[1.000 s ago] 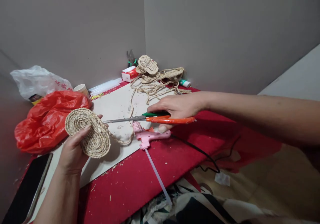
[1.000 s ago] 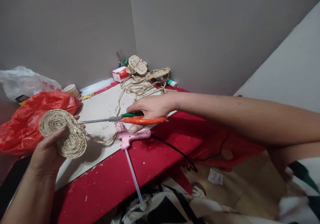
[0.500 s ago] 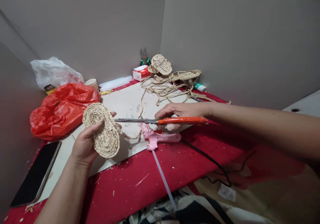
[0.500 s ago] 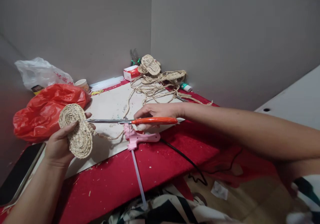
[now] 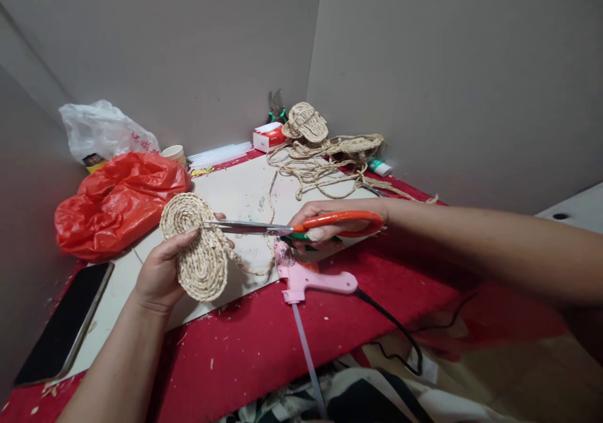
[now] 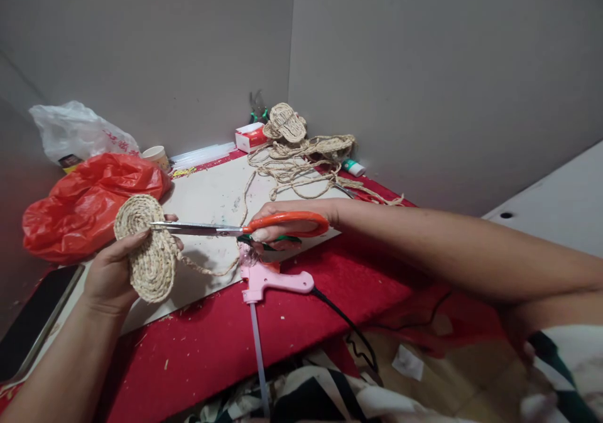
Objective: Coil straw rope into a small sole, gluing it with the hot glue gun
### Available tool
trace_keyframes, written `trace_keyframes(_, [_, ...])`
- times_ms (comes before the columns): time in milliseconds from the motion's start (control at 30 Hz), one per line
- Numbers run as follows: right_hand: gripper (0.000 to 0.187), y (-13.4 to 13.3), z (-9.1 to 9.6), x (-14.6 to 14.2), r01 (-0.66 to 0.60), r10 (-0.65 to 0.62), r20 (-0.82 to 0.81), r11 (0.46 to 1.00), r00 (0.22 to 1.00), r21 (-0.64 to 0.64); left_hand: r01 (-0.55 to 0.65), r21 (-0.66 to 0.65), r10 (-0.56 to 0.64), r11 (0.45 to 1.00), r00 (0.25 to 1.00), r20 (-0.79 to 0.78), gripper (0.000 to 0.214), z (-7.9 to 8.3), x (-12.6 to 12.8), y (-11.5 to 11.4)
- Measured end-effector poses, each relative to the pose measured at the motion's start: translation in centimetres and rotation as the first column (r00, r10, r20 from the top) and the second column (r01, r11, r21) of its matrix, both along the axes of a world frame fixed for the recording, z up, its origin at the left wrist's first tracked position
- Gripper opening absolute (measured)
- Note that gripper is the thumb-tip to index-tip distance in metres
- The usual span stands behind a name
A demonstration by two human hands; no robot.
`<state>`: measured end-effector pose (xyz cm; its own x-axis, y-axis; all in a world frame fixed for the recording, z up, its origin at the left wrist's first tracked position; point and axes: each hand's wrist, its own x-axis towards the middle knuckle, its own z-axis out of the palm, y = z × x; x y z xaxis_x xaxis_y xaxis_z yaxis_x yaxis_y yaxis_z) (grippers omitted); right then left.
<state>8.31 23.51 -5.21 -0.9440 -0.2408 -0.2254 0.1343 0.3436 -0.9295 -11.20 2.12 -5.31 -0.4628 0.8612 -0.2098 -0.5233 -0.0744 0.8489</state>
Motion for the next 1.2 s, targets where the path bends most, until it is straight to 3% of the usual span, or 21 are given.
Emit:
trace_keyframes(233, [0.039, 0.8, -0.4, -0.4, 0.069, -0.068, -0.014, 0.992, 0.998, 0.101, 0.163, 0.010, -0.163, 0.987, 0.987, -0.006, 0.029, -0.5, -0.5, -0.1])
trace_keyframes(433, [0.029, 0.7, -1.0, -1.3, 0.036, -0.034, -0.097, 0.999, 0.995, 0.018, 0.209, -0.021, -0.208, 0.978, 0.977, 0.048, 0.031, -0.6, -0.4, 0.0])
trace_keyframes(667, [0.027, 0.8, -1.0, -1.3, 0.059, -0.059, -0.063, 0.998, 0.996, 0.000, 0.216, -0.012, -0.214, 0.976, 0.971, 0.108, 0.034, -1.1, -0.1, 0.1])
trace_keyframes(833, [0.030, 1.1, -1.0, -1.5, 0.080, -0.078, -0.065, 0.996, 0.995, 0.032, 0.171, -0.001, -0.170, 0.985, 0.985, 0.041, 0.054, -1.6, 0.1, 0.1])
trace_keyframes(1000, [0.030, 1.3, -0.9, -1.9, 0.067, -0.057, -0.084, 0.989, 0.995, 0.128, 0.081, -0.042, -0.081, 0.996, 0.997, -0.006, 0.057, -1.8, 0.6, 0.4])
trace_keyframes(1200, [0.031, 1.2, -0.3, -2.0, 0.004, 0.018, -0.094, 0.973, 0.995, 0.231, 0.088, -0.084, -0.091, 0.993, 0.995, -0.031, 0.054, -1.6, 0.4, 0.6])
